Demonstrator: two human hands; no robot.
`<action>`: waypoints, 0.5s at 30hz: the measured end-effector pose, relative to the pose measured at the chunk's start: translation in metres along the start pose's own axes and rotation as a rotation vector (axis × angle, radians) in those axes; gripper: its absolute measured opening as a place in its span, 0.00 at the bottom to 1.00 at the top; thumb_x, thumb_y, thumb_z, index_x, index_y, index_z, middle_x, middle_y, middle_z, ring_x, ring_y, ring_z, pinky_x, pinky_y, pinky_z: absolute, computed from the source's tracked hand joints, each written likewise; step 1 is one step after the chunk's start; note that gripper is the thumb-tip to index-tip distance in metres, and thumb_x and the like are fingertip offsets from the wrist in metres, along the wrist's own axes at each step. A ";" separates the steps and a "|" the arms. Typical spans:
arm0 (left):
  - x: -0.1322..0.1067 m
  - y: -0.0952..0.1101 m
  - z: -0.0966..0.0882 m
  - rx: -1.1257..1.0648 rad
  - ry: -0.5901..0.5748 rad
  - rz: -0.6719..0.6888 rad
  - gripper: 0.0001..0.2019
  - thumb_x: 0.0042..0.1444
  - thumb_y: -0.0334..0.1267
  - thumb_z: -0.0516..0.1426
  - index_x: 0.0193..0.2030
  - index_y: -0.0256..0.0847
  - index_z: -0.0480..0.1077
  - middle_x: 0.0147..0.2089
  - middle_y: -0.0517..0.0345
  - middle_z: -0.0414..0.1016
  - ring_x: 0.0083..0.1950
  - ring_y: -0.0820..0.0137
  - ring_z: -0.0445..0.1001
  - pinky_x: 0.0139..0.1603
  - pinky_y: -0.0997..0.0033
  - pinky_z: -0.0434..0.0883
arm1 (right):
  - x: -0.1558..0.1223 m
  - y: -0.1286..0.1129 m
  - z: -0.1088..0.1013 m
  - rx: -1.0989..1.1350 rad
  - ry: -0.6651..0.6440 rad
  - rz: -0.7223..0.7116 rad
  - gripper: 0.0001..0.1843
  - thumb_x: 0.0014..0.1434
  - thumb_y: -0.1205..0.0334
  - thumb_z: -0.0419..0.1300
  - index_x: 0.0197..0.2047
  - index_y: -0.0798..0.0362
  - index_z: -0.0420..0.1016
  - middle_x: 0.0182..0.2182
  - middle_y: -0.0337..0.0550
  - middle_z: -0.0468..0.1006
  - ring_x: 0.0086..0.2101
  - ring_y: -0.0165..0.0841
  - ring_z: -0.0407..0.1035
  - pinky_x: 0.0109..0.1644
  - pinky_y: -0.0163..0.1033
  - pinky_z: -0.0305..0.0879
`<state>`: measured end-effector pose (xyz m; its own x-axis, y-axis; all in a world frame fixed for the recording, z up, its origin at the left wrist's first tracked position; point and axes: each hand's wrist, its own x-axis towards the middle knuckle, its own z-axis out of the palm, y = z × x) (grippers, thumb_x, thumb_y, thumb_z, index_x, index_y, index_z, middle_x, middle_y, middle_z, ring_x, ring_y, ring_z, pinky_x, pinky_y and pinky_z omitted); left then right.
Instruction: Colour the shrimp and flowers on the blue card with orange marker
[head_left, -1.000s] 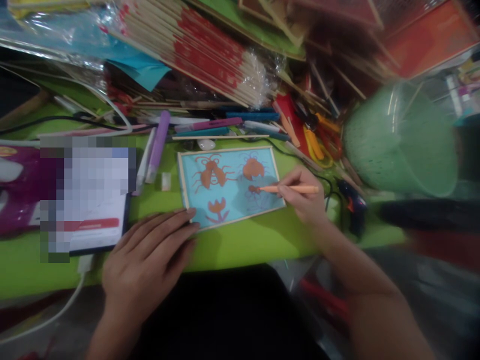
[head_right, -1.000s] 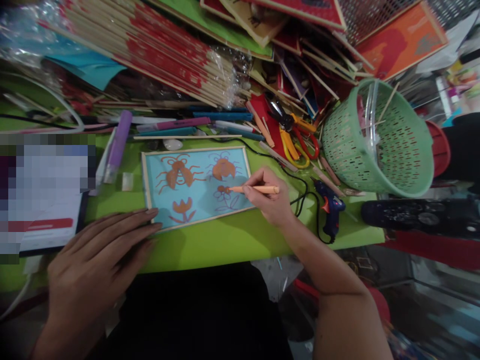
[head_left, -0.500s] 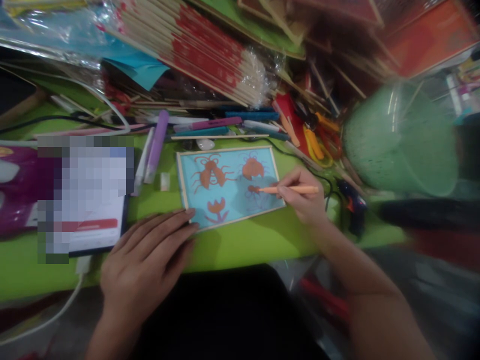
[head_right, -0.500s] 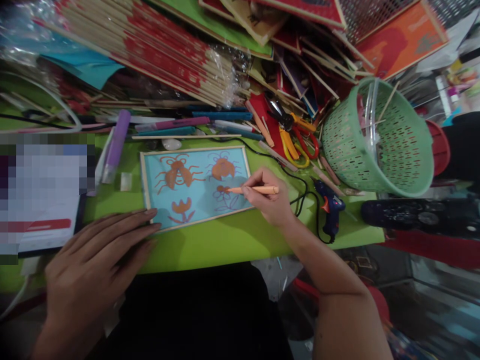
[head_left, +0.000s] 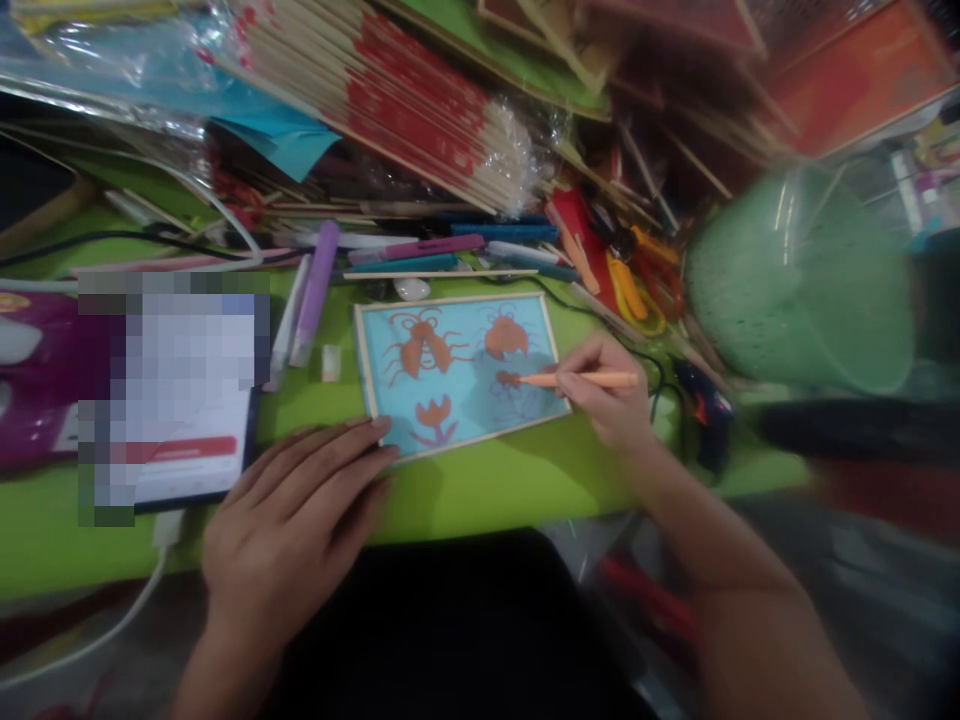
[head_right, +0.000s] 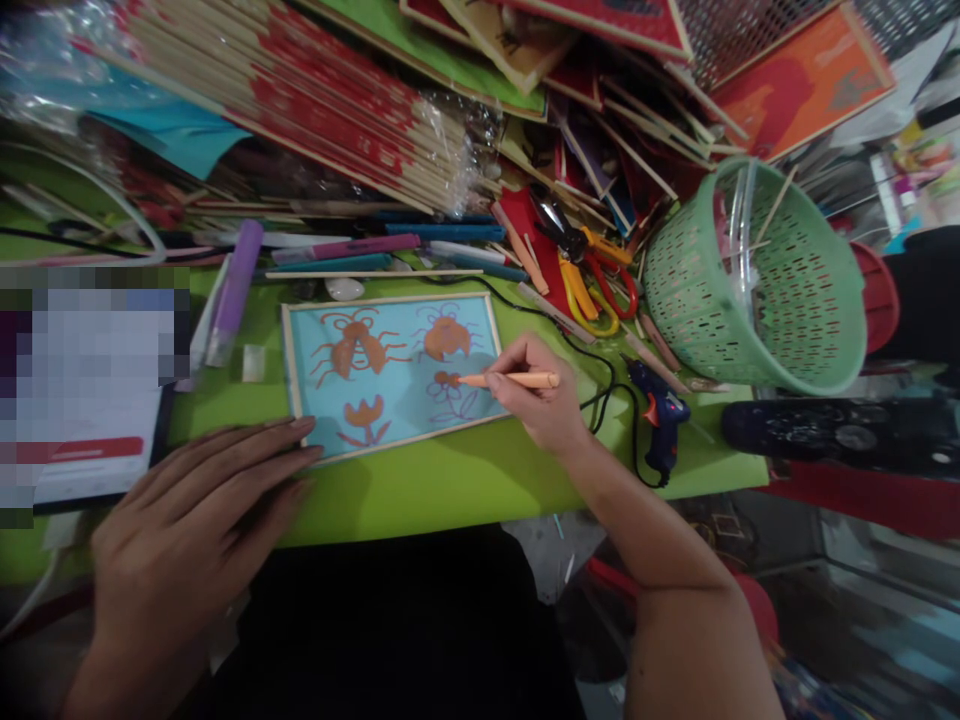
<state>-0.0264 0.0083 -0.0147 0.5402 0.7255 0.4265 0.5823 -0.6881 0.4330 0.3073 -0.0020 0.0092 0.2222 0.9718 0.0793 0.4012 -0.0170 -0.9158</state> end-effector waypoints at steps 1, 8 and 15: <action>0.000 0.000 0.000 -0.002 0.003 0.000 0.16 0.63 0.31 0.63 0.56 0.49 0.75 0.59 0.58 0.83 0.56 0.58 0.83 0.60 0.49 0.78 | 0.000 0.000 0.000 0.001 0.000 0.004 0.08 0.59 0.56 0.69 0.32 0.49 0.78 0.24 0.34 0.77 0.25 0.30 0.69 0.30 0.38 0.65; 0.001 0.000 0.000 0.004 0.005 0.011 0.16 0.62 0.30 0.64 0.55 0.48 0.75 0.59 0.56 0.83 0.55 0.58 0.83 0.60 0.50 0.77 | 0.000 -0.005 0.001 0.042 0.023 0.000 0.09 0.59 0.56 0.70 0.32 0.49 0.77 0.24 0.34 0.78 0.24 0.29 0.69 0.28 0.36 0.66; 0.002 0.001 -0.001 0.021 0.018 0.020 0.15 0.64 0.31 0.63 0.55 0.48 0.75 0.58 0.57 0.83 0.54 0.59 0.83 0.59 0.50 0.78 | -0.002 -0.007 0.005 0.074 -0.079 0.026 0.10 0.58 0.55 0.71 0.33 0.50 0.77 0.25 0.36 0.77 0.25 0.30 0.70 0.29 0.37 0.66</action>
<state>-0.0254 0.0093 -0.0132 0.5407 0.7114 0.4490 0.5842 -0.7016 0.4081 0.2999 -0.0031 0.0132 0.1596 0.9868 0.0261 0.3292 -0.0283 -0.9438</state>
